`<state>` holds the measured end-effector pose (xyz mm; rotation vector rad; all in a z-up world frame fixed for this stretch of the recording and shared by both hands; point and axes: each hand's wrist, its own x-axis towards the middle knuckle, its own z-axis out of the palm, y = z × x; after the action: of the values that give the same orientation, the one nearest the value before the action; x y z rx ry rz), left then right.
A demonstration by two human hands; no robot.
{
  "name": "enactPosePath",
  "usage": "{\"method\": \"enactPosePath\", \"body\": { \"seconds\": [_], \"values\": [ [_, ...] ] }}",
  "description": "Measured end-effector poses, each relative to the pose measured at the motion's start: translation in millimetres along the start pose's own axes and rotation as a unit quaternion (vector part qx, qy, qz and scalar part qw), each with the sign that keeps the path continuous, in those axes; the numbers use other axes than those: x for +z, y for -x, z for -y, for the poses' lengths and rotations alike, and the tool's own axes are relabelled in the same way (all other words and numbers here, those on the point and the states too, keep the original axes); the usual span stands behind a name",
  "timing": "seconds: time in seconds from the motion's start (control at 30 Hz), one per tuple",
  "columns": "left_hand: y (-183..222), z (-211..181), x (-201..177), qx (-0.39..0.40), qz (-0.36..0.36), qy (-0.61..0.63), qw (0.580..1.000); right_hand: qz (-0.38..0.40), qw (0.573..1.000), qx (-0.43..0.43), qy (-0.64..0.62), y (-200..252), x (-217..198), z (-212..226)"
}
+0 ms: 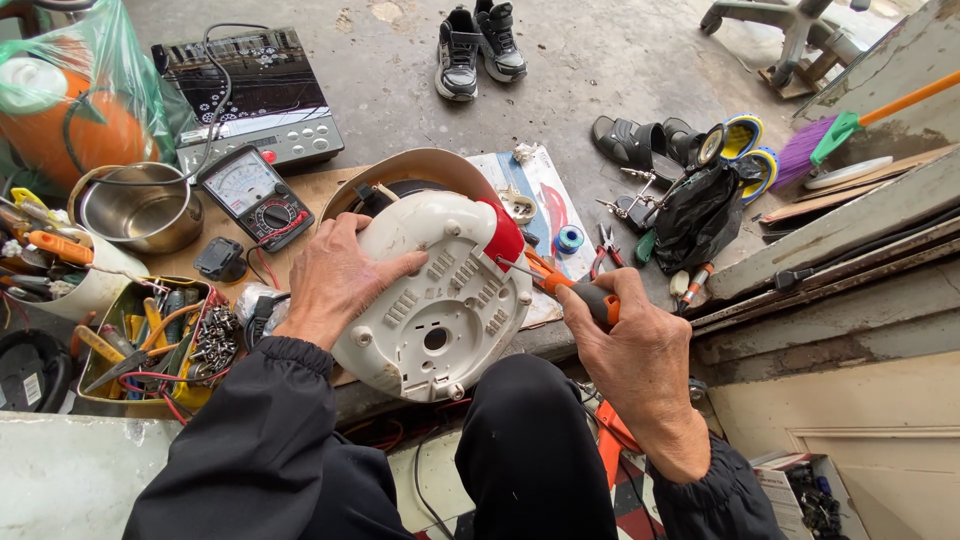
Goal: Disassembling a rice cooker to inspect and repair internal components
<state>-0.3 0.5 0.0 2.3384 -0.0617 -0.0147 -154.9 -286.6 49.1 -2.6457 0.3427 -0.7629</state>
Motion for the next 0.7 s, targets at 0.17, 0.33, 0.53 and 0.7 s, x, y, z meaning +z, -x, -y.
{"method": "enactPosePath", "body": {
  "seconds": [0.17, 0.33, 0.53, 0.7],
  "values": [
    [1.4, -1.1, -0.8, 0.002, -0.001, 0.003, 1.0, -0.009, 1.0, -0.005, -0.014, 0.8, 1.0, -0.5],
    [-1.8, 3.4, 1.8, 0.003, 0.001, -0.001, 1.0, -0.021, 0.999, -0.023, -0.013, 1.0, 2.0, -1.8],
    [-4.2, 7.0, 4.3, 0.013, -0.002, 0.003, 1.0, -0.028, 0.999, -0.027, -0.017, 0.8, 3.8, -2.0],
    [0.9, -2.6, -3.5, 0.001, 0.005, 0.008, 1.0, -0.037, 0.998, -0.046, -0.036, -1.2, -1.3, -3.5]
  ]
}}
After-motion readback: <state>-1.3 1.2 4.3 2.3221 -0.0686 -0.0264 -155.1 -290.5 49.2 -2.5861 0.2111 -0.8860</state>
